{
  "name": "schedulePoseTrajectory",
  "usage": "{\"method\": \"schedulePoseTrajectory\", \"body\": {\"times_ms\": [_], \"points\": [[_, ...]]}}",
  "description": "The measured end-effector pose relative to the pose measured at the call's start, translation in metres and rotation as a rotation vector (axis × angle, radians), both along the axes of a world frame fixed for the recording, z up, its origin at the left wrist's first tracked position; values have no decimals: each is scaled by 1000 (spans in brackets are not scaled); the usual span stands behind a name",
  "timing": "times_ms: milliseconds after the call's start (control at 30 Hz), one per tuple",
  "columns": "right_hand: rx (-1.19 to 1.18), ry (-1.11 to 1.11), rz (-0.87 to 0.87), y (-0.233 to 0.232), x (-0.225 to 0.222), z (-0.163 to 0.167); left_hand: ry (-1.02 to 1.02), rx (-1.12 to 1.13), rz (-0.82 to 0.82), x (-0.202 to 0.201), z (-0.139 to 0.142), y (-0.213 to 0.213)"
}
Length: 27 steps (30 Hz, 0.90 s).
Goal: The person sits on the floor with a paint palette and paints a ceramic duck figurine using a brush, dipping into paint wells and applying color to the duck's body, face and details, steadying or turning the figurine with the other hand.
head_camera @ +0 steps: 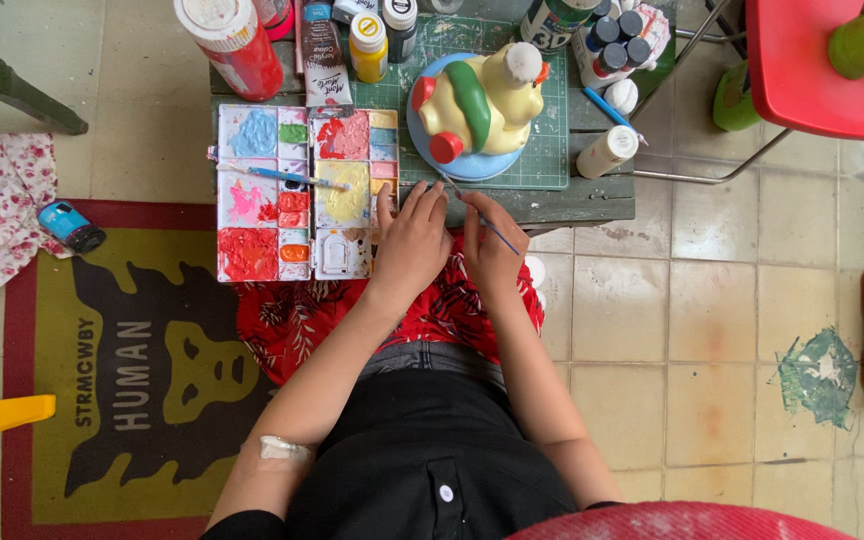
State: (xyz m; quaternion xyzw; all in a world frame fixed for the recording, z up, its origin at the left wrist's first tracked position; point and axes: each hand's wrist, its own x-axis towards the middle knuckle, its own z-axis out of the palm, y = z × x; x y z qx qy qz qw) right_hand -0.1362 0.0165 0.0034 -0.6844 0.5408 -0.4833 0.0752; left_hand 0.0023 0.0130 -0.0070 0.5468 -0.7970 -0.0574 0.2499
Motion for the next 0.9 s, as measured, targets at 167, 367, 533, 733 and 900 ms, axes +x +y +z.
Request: {"method": "schedulePoseTrajectory", "body": {"times_ms": [167, 367, 533, 733, 900], "points": [[95, -7, -106, 6, -7, 7, -6, -16, 0, 0, -2, 0], [130, -129, -86, 13, -11, 9, -1, -10, -3, 0, -2, 0], [183, -137, -99, 6, -9, 2, 0, -15, -6, 2, -2, 0], [112, -236, -210, 3, -44, 3, -16, -13, 3, -1, -4, 0], [134, -132, -206, 8, -34, 2, -27, 1, -1, -1, -2, 0]]}}
